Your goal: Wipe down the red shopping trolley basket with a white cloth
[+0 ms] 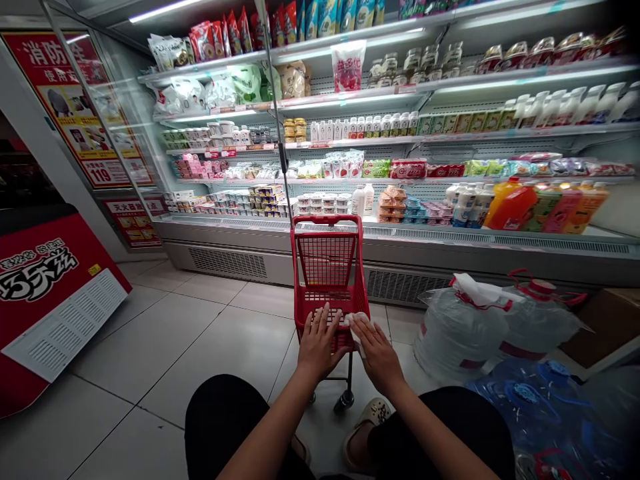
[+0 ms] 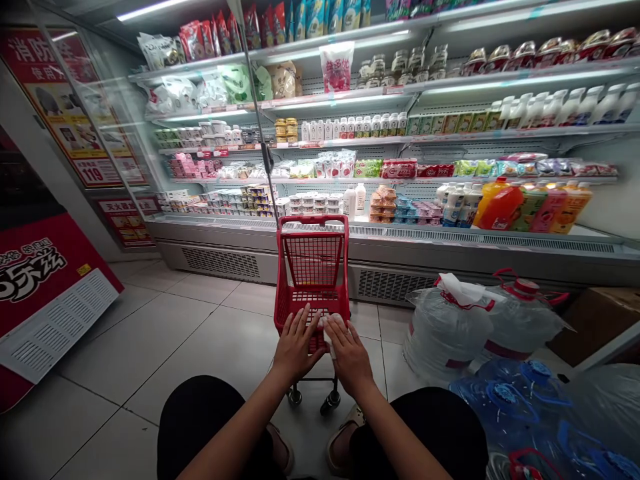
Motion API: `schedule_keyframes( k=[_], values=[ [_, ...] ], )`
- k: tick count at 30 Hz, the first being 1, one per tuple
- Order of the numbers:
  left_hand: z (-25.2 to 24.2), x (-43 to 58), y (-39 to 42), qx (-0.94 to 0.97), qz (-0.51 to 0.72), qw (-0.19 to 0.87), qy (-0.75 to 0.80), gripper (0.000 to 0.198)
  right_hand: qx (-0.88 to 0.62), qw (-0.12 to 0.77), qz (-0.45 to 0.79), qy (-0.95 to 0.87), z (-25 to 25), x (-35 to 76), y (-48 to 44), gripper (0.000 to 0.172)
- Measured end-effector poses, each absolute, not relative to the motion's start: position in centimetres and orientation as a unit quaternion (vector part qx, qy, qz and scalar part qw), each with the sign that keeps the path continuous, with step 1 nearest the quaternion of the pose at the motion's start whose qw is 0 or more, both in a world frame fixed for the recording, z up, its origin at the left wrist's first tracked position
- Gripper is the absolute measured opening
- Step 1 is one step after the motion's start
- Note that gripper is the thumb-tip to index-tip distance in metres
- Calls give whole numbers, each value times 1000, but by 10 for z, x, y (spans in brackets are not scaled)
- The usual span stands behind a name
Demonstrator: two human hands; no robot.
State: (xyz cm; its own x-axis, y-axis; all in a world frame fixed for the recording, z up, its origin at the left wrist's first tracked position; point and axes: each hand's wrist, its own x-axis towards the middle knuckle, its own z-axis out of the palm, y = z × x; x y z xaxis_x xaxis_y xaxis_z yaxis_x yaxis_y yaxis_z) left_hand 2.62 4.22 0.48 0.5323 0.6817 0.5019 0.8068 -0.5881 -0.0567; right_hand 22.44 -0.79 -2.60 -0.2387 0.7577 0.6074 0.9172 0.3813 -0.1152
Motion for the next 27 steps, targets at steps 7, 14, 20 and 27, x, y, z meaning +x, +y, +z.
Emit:
schedule_keyframes(
  k=[7, 14, 20, 27],
  values=[
    [8, 17, 45, -882, -201, 143, -402, 94, -507, 279, -153, -801, -13, 208, 4, 76],
    [15, -7, 47, -871, -205, 147, -421, 90, -534, 280, -157, -782, -15, 263, 6, 70],
    [12, 0, 42, -870, -214, 137, -422, 95, -523, 292, -145, -788, -17, 216, 6, 77],
    [18, -7, 33, -881, -193, 128, -413, 96, -478, 259, -142, -827, -13, 231, 9, 78]
  ],
)
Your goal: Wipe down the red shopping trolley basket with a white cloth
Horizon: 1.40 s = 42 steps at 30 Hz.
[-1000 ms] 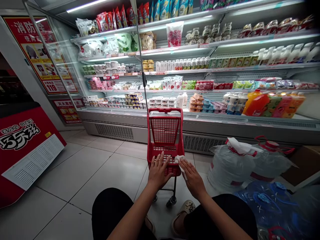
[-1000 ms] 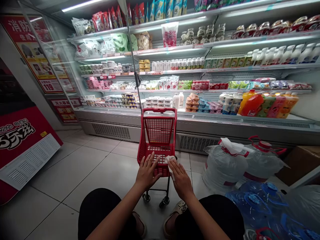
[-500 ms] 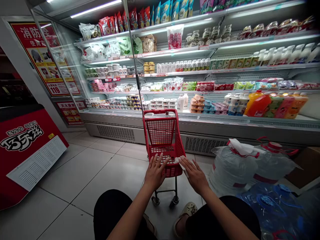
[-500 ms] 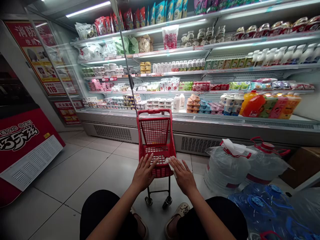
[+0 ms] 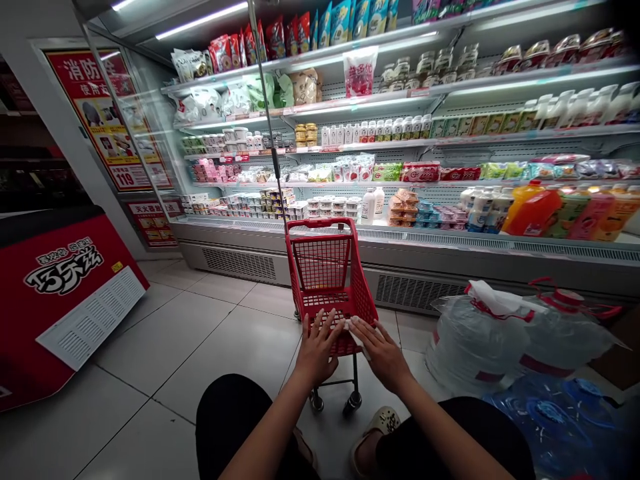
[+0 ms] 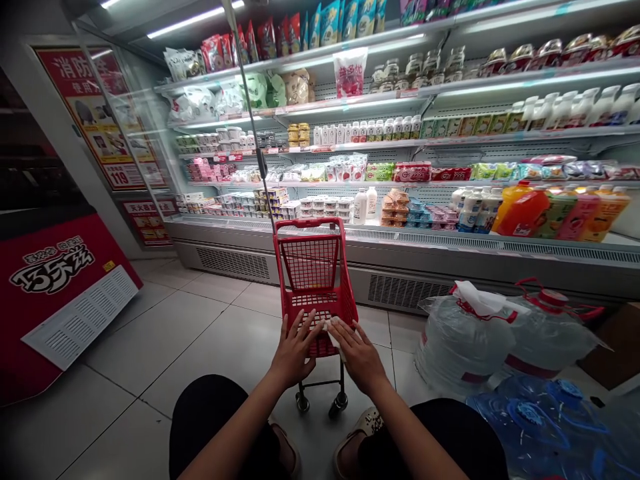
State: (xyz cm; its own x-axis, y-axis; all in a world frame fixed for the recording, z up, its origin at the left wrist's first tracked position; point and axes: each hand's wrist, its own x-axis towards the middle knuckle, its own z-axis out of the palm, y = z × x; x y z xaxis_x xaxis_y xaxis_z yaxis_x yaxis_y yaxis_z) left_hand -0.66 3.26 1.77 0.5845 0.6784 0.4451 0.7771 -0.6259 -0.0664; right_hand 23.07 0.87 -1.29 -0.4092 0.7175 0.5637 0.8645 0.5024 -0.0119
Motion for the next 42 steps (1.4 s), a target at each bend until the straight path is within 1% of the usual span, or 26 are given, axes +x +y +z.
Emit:
schedule_keyframes(
  k=[3, 6, 12, 16, 20, 25, 28, 31, 35, 39, 42],
  values=[
    [18, -6, 29, -883, -192, 125, -410, 92, -500, 266, -152, -810, -14, 261, 12, 73],
    [17, -1, 26, -884, -196, 119, -406, 93, -518, 285, -161, -790, -18, 269, 11, 72],
    [17, 8, 18, -881, -205, 115, -411, 103, -503, 311, -157, -791, -28, 208, 0, 82],
    [17, 7, 15, -882, -200, 121, -410, 105, -470, 303, -159, -813, -27, 191, -2, 83],
    [17, 3, 15, -886, -189, 127, -404, 105, -457, 264, -155, -835, -19, 228, 0, 79],
    [16, 9, 17, -886, -202, 118, -401, 103, -514, 288, -162, -791, -19, 267, 3, 74],
    [14, 17, 17, -881, -212, 112, -407, 104, -529, 299, -169, -776, -24, 250, 2, 78],
    [13, 22, 17, -879, -215, 112, -410, 103, -511, 299, -174, -787, -31, 212, 0, 82],
    [14, 18, 19, -883, -204, 120, -405, 100, -477, 290, -192, -807, -30, 190, 0, 82],
    [15, 9, 21, -887, -192, 122, -401, 99, -464, 246, -195, -829, -18, 230, 4, 81],
    [16, 8, 21, -889, -192, 114, -399, 95, -493, 249, -202, -809, -12, 269, 9, 80]
  ],
)
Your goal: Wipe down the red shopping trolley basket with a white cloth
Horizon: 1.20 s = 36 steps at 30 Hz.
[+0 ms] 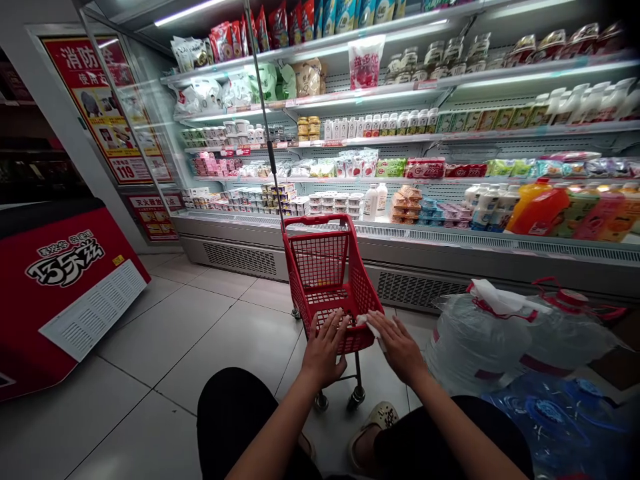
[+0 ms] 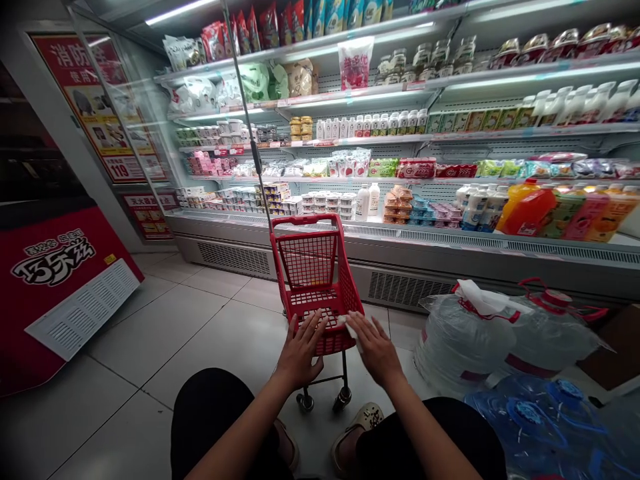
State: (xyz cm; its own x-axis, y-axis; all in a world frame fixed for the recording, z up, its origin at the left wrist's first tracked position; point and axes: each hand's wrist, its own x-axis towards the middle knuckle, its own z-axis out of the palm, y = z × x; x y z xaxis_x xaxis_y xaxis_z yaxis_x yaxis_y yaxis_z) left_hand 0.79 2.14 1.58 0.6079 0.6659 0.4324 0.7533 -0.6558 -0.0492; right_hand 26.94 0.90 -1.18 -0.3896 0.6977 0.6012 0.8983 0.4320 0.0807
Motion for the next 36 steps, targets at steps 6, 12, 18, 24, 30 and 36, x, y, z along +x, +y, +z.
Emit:
schedule_keyframes(
  k=[6, 12, 18, 24, 30, 36],
  values=[
    [16, 17, 18, -885, -211, 97, -404, 94, -515, 282, -201, -785, -19, 251, 7, 79],
    [12, 13, 18, -881, -219, 117, -403, 97, -464, 292, -191, -814, -24, 189, -3, 83],
    [14, 0, 17, -886, -212, 117, -396, 97, -462, 254, -183, -830, -7, 247, 3, 76],
    [11, 13, 13, -874, -229, 118, -412, 96, -509, 279, -191, -791, -14, 255, 3, 76],
    [8, 21, 10, -876, -227, 115, -410, 100, -495, 292, -178, -799, -29, 196, -11, 83],
    [25, -7, 34, -896, -207, 111, -378, 87, -499, 252, -180, -809, -25, 235, -14, 75]
  ],
)
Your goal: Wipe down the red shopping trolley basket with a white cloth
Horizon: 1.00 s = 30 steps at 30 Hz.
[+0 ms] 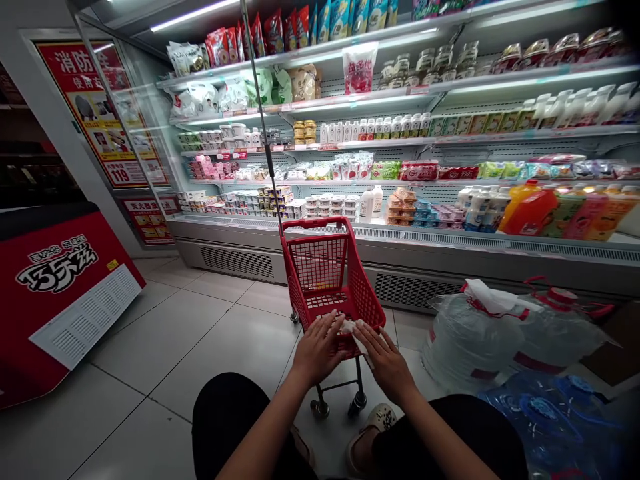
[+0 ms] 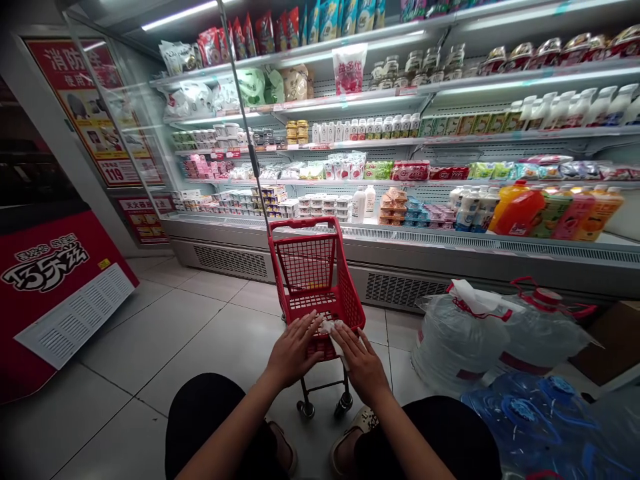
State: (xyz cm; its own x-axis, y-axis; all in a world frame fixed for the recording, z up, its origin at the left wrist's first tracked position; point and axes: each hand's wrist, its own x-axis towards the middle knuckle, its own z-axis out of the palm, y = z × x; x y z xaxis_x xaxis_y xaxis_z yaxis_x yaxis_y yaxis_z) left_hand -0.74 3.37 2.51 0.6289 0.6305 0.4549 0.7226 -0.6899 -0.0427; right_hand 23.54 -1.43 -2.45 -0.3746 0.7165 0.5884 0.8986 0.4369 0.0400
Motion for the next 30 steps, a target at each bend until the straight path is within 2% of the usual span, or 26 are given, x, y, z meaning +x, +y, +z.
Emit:
schedule_keyframes(
  k=[5, 11, 21, 30],
  values=[
    [29, -15, 59, -902, -182, 139, -365, 81, -551, 267, -178, -770, -26, 266, -4, 68],
    [13, 13, 63, -881, -204, 177, -387, 73, -597, 306, -161, -723, -35, 237, 7, 65],
    [7, 28, 57, -875, -196, 166, -410, 65, -568, 267, -142, -766, -31, 250, 14, 61],
    [6, 59, 37, -889, -221, 144, -374, 79, -580, 318, -150, -735, -40, 240, 11, 64]
  ],
)
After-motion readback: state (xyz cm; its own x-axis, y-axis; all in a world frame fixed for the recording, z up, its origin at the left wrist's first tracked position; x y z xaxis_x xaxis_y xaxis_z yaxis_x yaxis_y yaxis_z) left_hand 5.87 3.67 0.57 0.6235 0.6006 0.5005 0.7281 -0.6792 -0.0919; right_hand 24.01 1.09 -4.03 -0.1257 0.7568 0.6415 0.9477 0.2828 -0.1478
